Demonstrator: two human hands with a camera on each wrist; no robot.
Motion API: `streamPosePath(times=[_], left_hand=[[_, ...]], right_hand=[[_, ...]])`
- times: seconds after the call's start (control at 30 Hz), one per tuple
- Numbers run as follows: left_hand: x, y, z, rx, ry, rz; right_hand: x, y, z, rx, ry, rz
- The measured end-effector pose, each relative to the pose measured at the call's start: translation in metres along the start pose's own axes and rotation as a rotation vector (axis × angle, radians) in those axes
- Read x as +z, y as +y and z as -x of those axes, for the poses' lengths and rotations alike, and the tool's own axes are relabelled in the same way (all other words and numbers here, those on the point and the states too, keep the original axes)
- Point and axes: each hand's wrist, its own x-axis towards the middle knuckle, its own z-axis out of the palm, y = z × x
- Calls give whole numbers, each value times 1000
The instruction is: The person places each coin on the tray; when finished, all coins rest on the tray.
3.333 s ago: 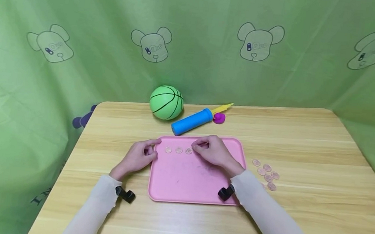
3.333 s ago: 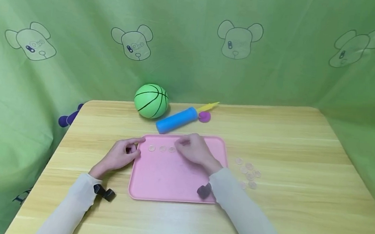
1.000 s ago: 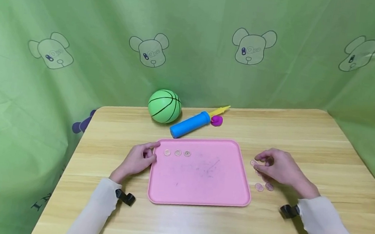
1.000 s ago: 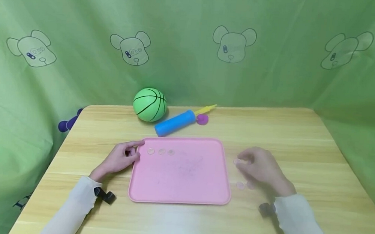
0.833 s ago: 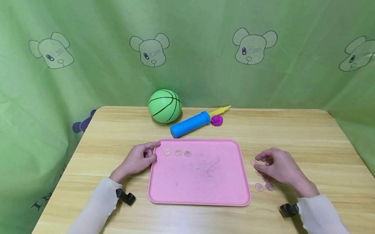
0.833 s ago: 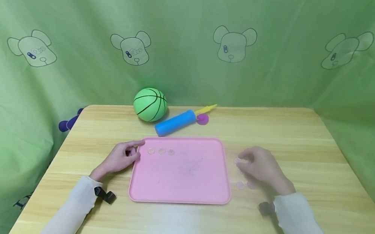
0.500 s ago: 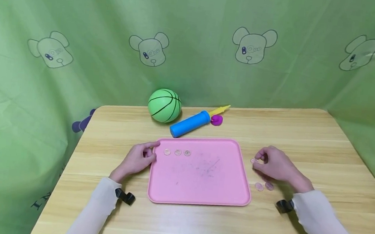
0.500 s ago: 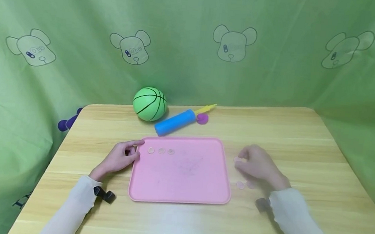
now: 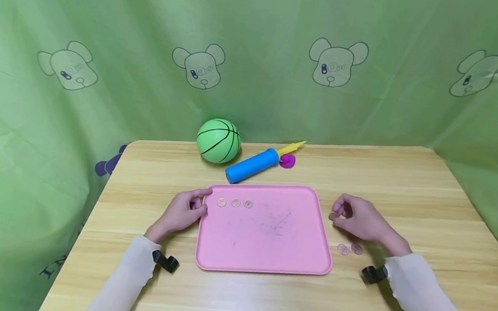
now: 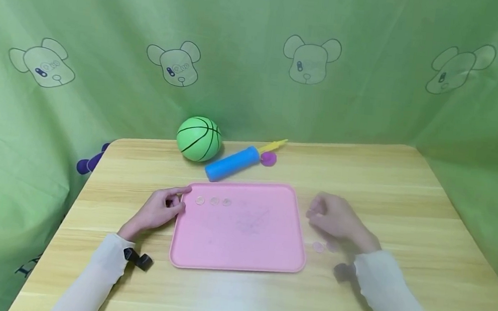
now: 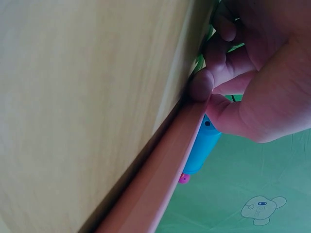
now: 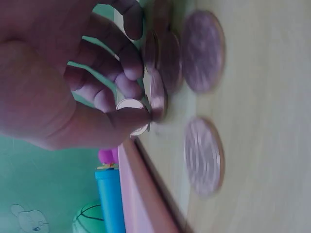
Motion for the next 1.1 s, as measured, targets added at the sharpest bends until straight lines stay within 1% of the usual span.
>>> streamPosePath(times=[0.1,0.27,0.37,0.57,0.7,0.9,1.1], left_hand=[[0,0,0,-1,7,4],[1,-2,1,-6,3,8],[1,-3,1,-7,3,5],[1,-3,1,-8,6,0],[0,-2,0,-10,7,3],[1,-2,-1,-9,5,1],[1,-3,-1,-8,3,-4]], right_hand=[[3,-3,1,-37,19,-50],[6,-11,1,-46,43,-80],[7,-18,-1,-29,59,-85],[5,-29,-4,54,90,-122],[4,-33,-7,89,74,-178],[9,-38,-14,89,41,-291],[16,-54,-23,121,-16,-419]])
